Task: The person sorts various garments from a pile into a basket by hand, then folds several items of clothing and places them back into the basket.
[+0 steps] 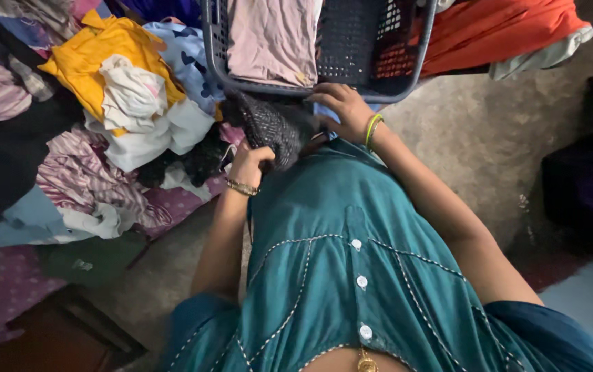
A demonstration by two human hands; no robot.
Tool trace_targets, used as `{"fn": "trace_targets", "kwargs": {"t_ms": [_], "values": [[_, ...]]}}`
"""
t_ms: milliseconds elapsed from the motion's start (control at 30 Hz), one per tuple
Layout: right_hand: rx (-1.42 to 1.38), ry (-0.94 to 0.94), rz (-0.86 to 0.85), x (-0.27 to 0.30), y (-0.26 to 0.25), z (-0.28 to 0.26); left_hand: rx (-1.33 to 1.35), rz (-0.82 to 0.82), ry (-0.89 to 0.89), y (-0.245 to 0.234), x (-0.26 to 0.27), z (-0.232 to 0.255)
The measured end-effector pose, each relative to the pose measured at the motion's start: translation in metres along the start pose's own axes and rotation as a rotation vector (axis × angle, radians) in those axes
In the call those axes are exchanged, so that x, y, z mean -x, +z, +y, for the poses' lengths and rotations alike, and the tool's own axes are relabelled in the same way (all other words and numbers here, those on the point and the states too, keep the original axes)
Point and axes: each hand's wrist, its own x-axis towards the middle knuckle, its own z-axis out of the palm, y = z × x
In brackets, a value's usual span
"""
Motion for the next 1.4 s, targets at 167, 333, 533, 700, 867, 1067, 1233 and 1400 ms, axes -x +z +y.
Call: {"fn": "trace_targets", "kwargs": {"t_ms": [167, 333, 533, 700, 867, 1067, 1233, 1400], "values": [[-0.371, 0.155, -0.266, -0.013, -0.018, -0.032, 0.553, 0.023, -0.394, -0.018, -0.032, 0.108], [-1.075, 0.521, -0.324, -0.009, -0.015, -0.066, -0.278, -0.123, -0.316, -0.017, -0.041, 0.194], [-1.142, 0.568, -0.038, -0.005, -0.006, -0.083, -0.425, -0.222, 0.022, 0.002, -0.044, 0.247], [-1.577, 0.873, 0.110, 0.005, -0.016, -0.083, -0.435, -0.302, 0.165, 0.015, -0.049, 0.256], [-1.504, 0.988, 0.283, 0.008, -0.029, -0.059, -0.371, -0.343, 0.275, 0.032, -0.055, 0.269], [-1.256, 0.670, 0.405, 0.018, -0.063, -0.032, -0.035, -0.091, 0.277, 0.046, -0.069, 0.273], [-0.660, 0.301, 0.310, 0.005, -0.131, 0.019, 0.128, 0.034, 0.047, 0.069, -0.078, 0.274], [-0.176, 0.106, 0.221, -0.045, -0.183, 0.093, 0.144, 0.113, -0.033, 0.085, -0.072, 0.272]]}}
